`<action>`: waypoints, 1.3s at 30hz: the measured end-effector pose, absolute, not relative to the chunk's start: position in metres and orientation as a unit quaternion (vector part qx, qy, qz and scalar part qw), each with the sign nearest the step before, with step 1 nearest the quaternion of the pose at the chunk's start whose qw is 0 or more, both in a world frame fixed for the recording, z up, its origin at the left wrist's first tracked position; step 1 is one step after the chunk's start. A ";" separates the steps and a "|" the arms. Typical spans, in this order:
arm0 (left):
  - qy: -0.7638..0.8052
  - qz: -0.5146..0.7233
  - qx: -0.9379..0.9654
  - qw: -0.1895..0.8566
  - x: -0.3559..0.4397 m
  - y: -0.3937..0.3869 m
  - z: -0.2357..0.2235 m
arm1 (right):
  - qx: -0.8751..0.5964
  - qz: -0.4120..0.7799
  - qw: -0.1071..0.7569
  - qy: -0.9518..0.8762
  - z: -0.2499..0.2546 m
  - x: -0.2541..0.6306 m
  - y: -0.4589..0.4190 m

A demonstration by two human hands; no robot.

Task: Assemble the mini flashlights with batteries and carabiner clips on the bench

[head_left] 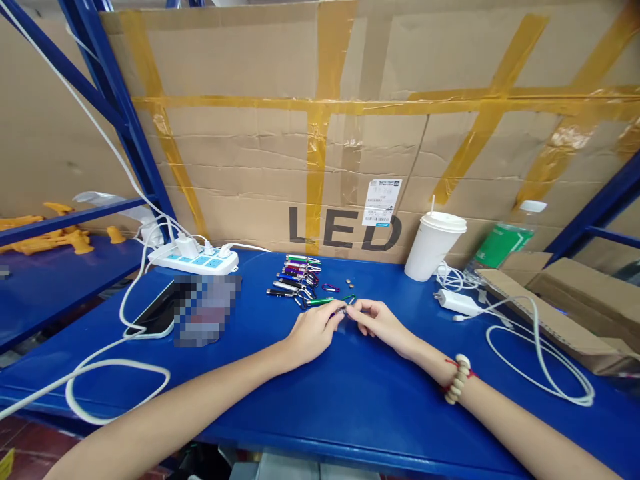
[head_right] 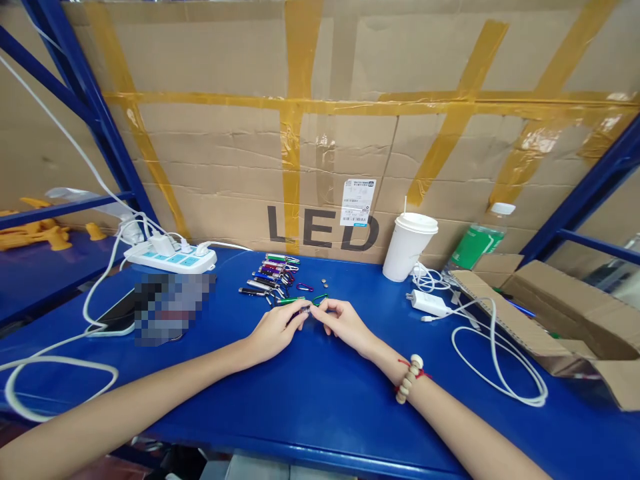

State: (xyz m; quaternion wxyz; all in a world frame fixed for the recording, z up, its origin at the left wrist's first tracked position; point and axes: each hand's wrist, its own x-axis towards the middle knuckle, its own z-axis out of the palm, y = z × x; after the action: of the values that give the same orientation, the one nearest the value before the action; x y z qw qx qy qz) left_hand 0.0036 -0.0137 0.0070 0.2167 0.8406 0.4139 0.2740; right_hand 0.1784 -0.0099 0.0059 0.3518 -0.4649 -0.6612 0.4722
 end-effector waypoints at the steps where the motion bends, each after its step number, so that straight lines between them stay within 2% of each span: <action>1: 0.413 0.274 0.842 0.214 0.003 -0.014 0.007 | -0.463 0.474 0.350 -0.662 0.006 0.178 -0.010; 39: 0.400 0.244 0.865 0.181 0.004 -0.015 0.008 | -0.455 0.477 0.315 -0.683 0.002 0.183 -0.007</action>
State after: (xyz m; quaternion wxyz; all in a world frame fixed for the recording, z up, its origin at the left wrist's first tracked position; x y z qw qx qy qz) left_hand 0.0036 -0.0154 0.0075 0.1810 0.8645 0.4003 0.2443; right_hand 0.1829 -0.0070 0.0019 0.3151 -0.4555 -0.6827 0.4766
